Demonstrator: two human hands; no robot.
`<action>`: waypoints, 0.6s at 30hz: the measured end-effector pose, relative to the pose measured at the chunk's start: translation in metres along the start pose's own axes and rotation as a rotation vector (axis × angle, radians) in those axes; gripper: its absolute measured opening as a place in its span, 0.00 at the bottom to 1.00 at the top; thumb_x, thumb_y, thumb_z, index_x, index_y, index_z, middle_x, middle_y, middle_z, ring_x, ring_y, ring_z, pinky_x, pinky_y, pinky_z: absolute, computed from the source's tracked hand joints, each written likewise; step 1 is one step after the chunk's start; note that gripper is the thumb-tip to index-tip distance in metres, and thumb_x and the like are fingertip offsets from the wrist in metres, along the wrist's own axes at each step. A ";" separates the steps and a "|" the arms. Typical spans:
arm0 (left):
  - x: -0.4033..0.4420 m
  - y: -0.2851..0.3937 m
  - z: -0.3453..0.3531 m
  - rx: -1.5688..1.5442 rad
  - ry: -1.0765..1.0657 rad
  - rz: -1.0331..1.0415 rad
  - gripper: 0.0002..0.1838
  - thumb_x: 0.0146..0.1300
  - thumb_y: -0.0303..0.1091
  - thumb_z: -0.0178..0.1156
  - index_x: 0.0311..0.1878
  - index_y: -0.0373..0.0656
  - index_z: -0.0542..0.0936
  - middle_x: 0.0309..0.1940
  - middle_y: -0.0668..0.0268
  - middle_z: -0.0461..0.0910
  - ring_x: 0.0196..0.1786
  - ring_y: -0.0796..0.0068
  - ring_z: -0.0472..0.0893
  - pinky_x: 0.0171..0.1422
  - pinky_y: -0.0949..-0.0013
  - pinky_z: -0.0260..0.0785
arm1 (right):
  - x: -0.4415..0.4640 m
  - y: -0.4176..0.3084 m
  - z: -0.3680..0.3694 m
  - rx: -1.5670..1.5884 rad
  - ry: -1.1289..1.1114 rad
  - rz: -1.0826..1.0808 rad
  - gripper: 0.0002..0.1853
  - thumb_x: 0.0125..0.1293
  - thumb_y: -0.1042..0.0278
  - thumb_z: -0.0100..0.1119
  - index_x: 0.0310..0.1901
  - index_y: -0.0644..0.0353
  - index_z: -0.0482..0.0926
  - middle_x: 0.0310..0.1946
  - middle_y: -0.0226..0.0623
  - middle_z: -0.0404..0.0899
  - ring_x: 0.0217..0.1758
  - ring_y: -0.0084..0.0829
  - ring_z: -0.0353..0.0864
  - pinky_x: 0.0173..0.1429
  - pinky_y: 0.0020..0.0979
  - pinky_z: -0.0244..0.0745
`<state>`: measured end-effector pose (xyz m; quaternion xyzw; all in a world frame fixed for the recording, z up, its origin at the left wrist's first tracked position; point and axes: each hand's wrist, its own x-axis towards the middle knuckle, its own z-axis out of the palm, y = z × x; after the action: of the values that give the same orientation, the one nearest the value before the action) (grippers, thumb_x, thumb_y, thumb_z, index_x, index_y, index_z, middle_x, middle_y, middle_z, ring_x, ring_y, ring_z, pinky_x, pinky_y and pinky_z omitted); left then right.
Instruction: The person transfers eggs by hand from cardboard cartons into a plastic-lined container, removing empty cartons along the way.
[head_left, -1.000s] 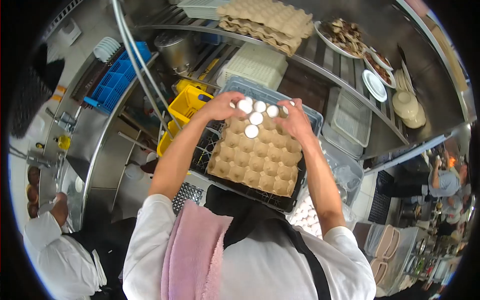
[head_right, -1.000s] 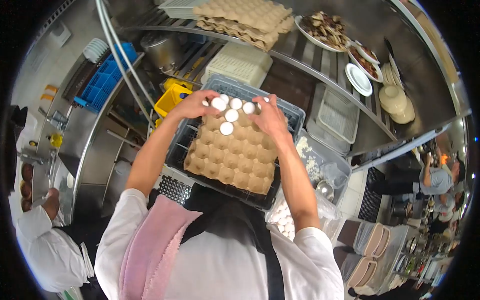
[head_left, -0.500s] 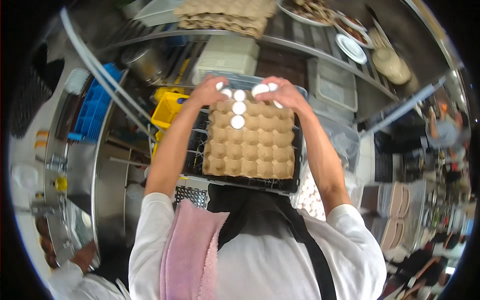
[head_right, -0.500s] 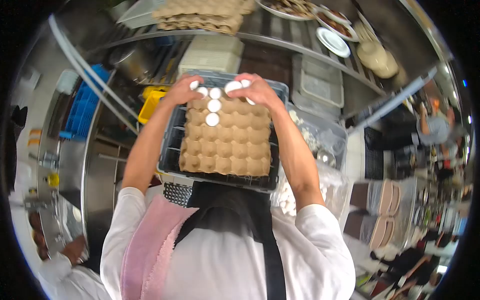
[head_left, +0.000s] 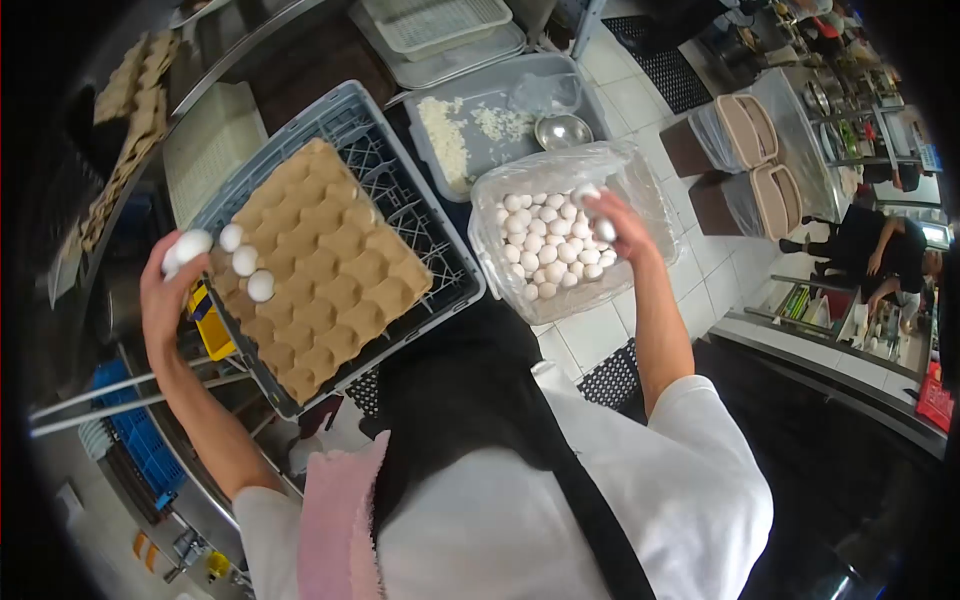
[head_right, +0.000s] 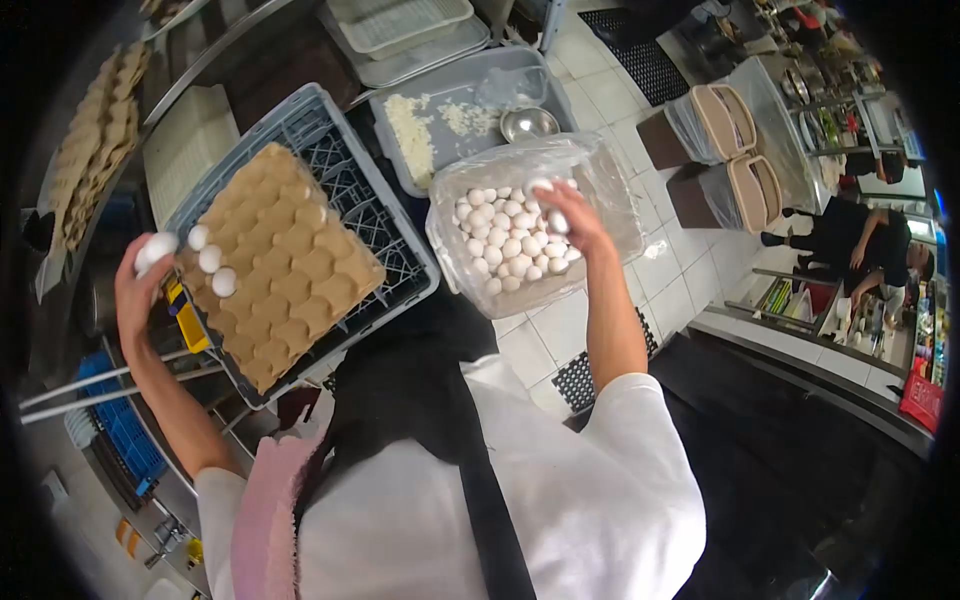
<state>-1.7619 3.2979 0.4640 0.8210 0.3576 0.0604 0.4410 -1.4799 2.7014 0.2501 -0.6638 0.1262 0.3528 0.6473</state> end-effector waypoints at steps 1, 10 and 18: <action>-0.026 0.023 0.021 -0.111 0.018 0.042 0.32 0.49 0.33 0.76 0.60 0.42 0.79 0.59 0.58 0.79 0.48 0.70 0.82 0.50 0.71 0.74 | 0.011 0.031 -0.016 -0.072 0.120 0.110 0.39 0.59 0.56 0.76 0.69 0.58 0.69 0.48 0.32 0.78 0.30 0.22 0.79 0.27 0.25 0.76; -0.097 0.032 0.466 -0.058 -0.895 0.086 0.32 0.44 0.43 0.81 0.54 0.45 0.83 0.52 0.58 0.78 0.55 0.62 0.80 0.59 0.62 0.74 | 0.120 0.179 0.002 -0.833 0.445 0.074 0.34 0.54 0.47 0.77 0.58 0.58 0.82 0.55 0.50 0.83 0.62 0.45 0.78 0.67 0.45 0.72; -0.095 -0.054 0.664 0.312 -0.586 -0.119 0.34 0.44 0.42 0.78 0.59 0.53 0.82 0.71 0.49 0.66 0.64 0.42 0.75 0.65 0.49 0.75 | 0.131 0.144 -0.015 -0.972 -0.033 -0.302 0.29 0.61 0.61 0.70 0.64 0.61 0.77 0.64 0.58 0.76 0.70 0.56 0.69 0.76 0.47 0.62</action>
<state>-1.5850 2.8039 0.0420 0.8386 0.2678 -0.2597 0.3969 -1.4710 2.7067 0.0547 -0.8935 -0.1601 0.2836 0.3091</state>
